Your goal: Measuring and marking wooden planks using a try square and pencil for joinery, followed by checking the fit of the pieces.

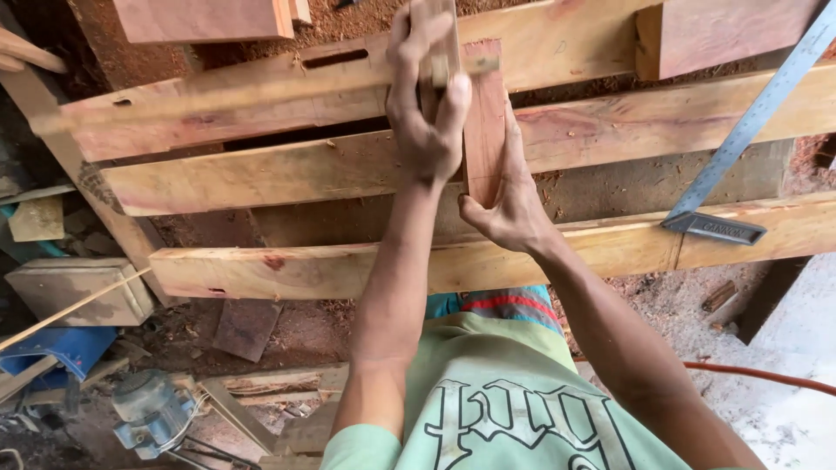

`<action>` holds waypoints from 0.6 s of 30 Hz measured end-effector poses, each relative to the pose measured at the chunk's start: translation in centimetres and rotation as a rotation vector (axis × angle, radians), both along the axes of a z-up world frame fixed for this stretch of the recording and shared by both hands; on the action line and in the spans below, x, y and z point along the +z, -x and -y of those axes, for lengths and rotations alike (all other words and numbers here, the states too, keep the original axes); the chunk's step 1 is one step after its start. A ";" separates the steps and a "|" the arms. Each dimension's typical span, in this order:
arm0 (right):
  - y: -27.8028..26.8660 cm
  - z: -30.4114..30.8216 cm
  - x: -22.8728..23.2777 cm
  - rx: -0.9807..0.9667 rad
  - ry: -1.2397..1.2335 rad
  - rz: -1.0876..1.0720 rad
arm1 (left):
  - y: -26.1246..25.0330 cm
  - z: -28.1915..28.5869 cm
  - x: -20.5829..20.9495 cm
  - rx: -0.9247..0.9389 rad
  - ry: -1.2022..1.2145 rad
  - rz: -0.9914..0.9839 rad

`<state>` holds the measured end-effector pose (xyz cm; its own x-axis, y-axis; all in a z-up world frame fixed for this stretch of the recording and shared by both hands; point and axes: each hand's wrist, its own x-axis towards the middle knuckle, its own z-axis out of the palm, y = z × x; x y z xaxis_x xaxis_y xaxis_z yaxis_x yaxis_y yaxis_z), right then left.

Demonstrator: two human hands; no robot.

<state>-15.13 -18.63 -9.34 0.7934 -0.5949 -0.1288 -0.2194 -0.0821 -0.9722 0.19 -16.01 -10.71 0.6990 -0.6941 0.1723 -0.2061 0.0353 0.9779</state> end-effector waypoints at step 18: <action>-4.1 6.6 12.4 -0.323 0.353 -0.304 | -0.9 -9.8 7.1 0.208 0.146 0.037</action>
